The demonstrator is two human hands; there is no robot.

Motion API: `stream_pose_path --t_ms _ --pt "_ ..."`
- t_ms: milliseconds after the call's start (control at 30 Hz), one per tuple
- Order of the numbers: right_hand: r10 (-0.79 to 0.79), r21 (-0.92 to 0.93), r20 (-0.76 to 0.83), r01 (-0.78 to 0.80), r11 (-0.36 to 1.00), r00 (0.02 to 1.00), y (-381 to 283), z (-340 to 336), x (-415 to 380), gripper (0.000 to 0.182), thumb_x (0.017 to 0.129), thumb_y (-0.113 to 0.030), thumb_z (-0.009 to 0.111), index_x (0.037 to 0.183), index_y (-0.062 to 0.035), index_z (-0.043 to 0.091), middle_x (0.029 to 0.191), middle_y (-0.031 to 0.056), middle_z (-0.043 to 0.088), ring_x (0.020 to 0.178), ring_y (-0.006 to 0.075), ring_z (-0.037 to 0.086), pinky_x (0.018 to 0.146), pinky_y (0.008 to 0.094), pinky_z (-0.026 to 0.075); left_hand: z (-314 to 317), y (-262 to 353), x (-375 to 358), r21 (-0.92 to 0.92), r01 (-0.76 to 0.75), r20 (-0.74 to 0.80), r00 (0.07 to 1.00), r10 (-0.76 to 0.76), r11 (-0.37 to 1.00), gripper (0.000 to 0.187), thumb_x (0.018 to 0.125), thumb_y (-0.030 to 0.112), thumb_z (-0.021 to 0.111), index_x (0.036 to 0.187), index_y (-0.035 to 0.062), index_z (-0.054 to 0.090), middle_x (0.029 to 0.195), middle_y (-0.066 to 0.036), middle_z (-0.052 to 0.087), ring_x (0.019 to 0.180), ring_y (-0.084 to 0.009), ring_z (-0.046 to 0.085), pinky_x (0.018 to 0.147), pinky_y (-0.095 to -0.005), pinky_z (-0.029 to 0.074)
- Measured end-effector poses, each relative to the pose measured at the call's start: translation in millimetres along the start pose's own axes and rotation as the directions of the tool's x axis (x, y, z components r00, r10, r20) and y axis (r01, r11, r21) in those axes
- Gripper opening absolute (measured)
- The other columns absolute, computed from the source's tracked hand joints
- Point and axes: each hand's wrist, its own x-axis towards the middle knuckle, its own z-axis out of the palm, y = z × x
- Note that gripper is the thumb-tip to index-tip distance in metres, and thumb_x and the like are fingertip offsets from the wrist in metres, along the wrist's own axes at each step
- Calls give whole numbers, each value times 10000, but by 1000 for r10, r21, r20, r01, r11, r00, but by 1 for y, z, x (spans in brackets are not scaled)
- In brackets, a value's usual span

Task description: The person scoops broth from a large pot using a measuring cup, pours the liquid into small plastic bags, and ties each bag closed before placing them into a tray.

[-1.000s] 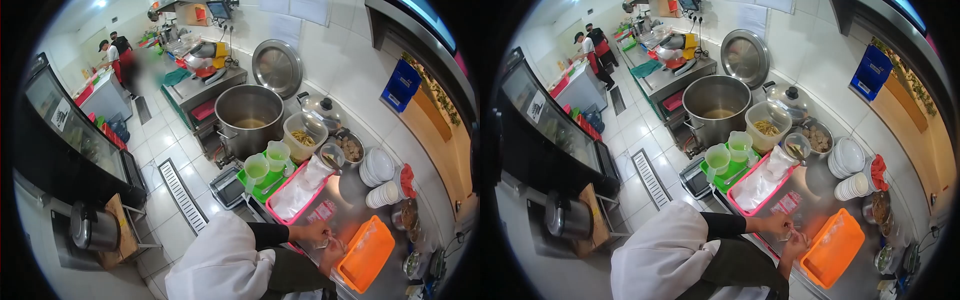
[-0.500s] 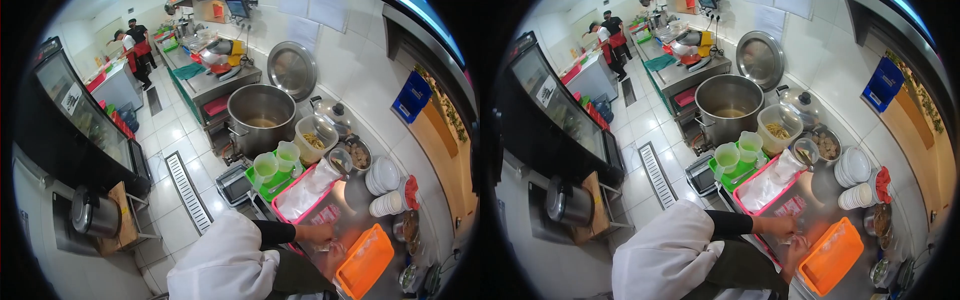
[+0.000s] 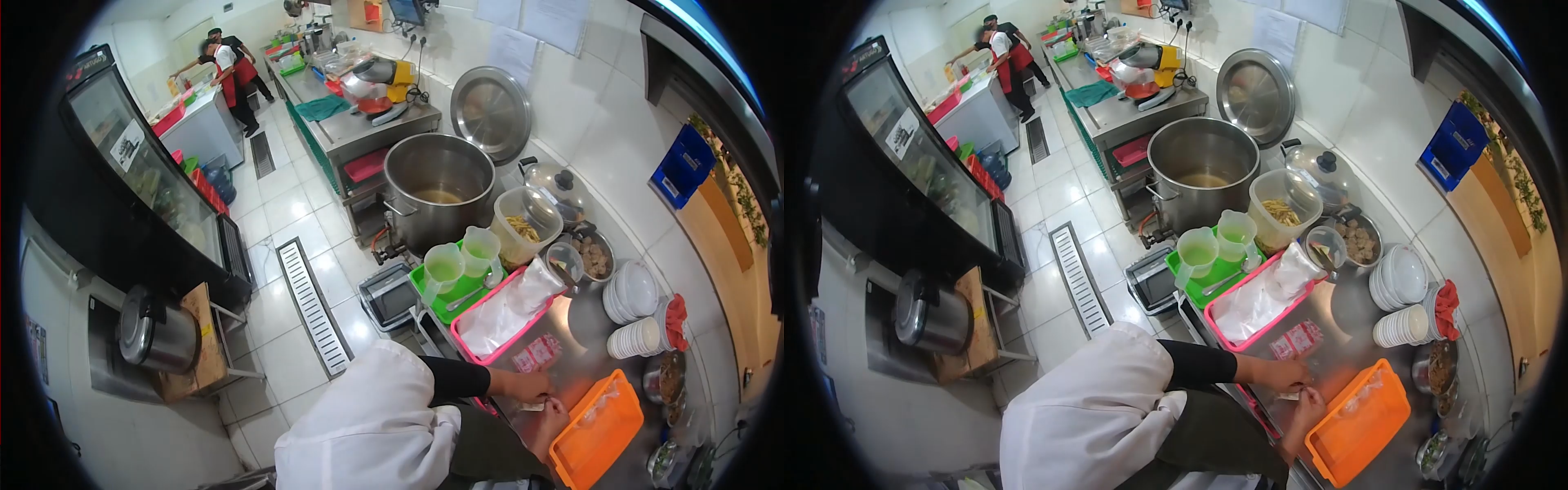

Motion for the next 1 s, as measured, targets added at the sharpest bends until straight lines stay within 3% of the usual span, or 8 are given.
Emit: stream_pose_path --t_ms 100,200,300,400,500,800,900,1000 --pt "99 207 108 -120 971 989 15 -4 8 57 805 22 639 854 22 668 726 -26 579 693 77 533 653 199 415 -11 16 1 -67 -63 -59 997 59 996 145 775 197 594 824 68 639 848 -121 639 871 -339 585 800 -514 348" --pt "98 112 74 -106 988 992 -1 1 4 61 795 13 640 851 24 660 782 -3 600 738 96 551 688 219 429 -18 16 0 -30 -1 -30 1000 0 1000 138 766 201 596 792 69 629 827 -118 637 884 -339 583 776 -542 340" --pt "-230 -80 -15 228 970 973 -16 9 -5 85 764 16 655 849 23 657 874 40 625 813 135 565 728 251 439 -29 22 5 77 45 53 997 -49 996 135 753 207 603 776 78 636 804 -115 642 857 -343 594 744 -580 328" --pt "-250 -174 -39 239 955 968 -7 4 -7 146 710 20 687 852 19 654 968 84 633 888 205 566 777 317 451 -31 29 9 30 109 61 992 -110 994 132 730 213 614 737 84 639 764 -120 649 816 -351 607 718 -609 317" --pt "-417 -348 19 397 849 909 -14 5 -13 180 659 24 716 828 15 653 906 86 643 887 247 556 782 357 449 -25 26 13 99 116 30 992 -120 988 141 708 226 625 706 86 642 729 -137 648 771 -365 617 726 -602 336" --pt "-535 -418 -124 445 792 836 -11 25 -19 100 706 -63 680 765 10 645 779 86 637 799 269 505 710 404 413 -17 28 17 172 76 57 995 -87 982 143 694 238 617 699 102 661 695 -147 640 769 -356 633 834 -602 344" --pt "-578 -617 -20 445 649 816 -37 24 -27 102 710 -83 676 776 -6 658 799 66 645 836 264 503 752 406 386 -25 38 17 172 80 78 992 -94 982 153 713 250 621 682 107 664 696 -133 646 770 -357 635 873 -614 324" --pt "-527 -522 -93 410 748 845 -2 23 -23 134 715 -139 689 787 -27 675 833 47 655 904 259 500 838 428 333 -40 56 13 381 18 94 994 -58 924 185 732 277 621 685 110 686 738 -130 668 795 -352 646 940 -631 266"
